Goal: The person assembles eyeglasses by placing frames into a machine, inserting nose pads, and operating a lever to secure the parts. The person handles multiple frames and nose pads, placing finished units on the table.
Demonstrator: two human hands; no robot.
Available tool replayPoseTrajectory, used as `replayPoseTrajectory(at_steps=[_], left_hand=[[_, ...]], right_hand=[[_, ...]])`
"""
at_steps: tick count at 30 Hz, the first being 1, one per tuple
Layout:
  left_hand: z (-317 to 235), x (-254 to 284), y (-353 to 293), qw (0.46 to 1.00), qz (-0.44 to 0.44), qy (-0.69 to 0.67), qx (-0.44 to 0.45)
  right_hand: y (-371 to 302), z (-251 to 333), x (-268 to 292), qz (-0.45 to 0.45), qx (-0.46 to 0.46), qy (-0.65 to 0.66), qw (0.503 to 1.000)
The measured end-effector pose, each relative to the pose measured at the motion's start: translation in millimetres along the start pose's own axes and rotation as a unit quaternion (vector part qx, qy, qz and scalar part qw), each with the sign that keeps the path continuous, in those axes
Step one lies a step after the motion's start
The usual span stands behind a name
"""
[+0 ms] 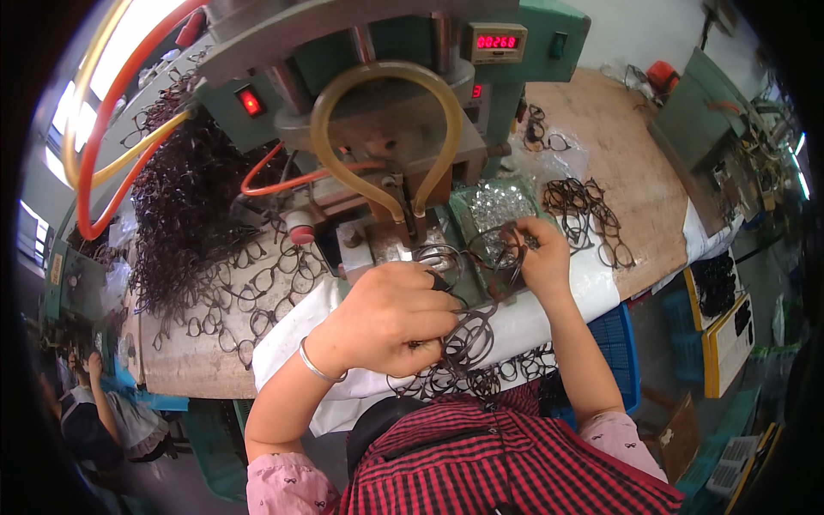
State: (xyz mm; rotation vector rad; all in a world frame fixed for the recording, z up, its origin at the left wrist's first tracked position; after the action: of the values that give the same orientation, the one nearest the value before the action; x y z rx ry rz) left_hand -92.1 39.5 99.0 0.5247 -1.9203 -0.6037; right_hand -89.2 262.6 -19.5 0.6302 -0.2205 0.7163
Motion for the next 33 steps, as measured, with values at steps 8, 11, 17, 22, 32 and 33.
replayPoseTrajectory(at_steps=[8, 11, 17, 22, 32, 33], left_hand=[[-51, 76, -83, 0.931, -0.266, 0.206, 0.144], [-25, 87, -132, 0.873, -0.346, 0.150, 0.310], [8, -13, -79, 0.896, -0.205, -0.071, 0.388], [29, -53, -90, 0.846, -0.260, -0.029, 0.465], [24, -67, -112, 0.683, -0.353, -0.373, 0.519], [27, -71, -118, 0.687, -0.333, -0.380, 0.523]], right_hand=[[-36, -36, 25, -0.067, -0.171, 0.169, 0.968], [-30, -25, 19, -0.038, -0.146, 0.164, 0.975], [2, 8, -11, 0.007, -0.113, 0.148, 0.982], [-35, -2, 12, -0.022, -0.131, 0.119, 0.984], [-1, 65, -27, 0.091, -0.049, 0.223, 0.969], [-5, 72, -35, 0.090, -0.047, 0.241, 0.965]])
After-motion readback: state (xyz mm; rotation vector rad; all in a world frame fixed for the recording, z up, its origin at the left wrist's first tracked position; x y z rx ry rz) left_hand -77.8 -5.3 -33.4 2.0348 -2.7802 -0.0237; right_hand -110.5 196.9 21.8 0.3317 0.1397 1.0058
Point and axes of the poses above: each hand's wrist, its own y-axis towards the middle knuckle, its own x-axis out of the back of the hand, z = x × y, the point moved 9 cm from there along y, towards the middle knuckle, and after that the axes turned 9 degrees about -z, right-handed, at the moved point
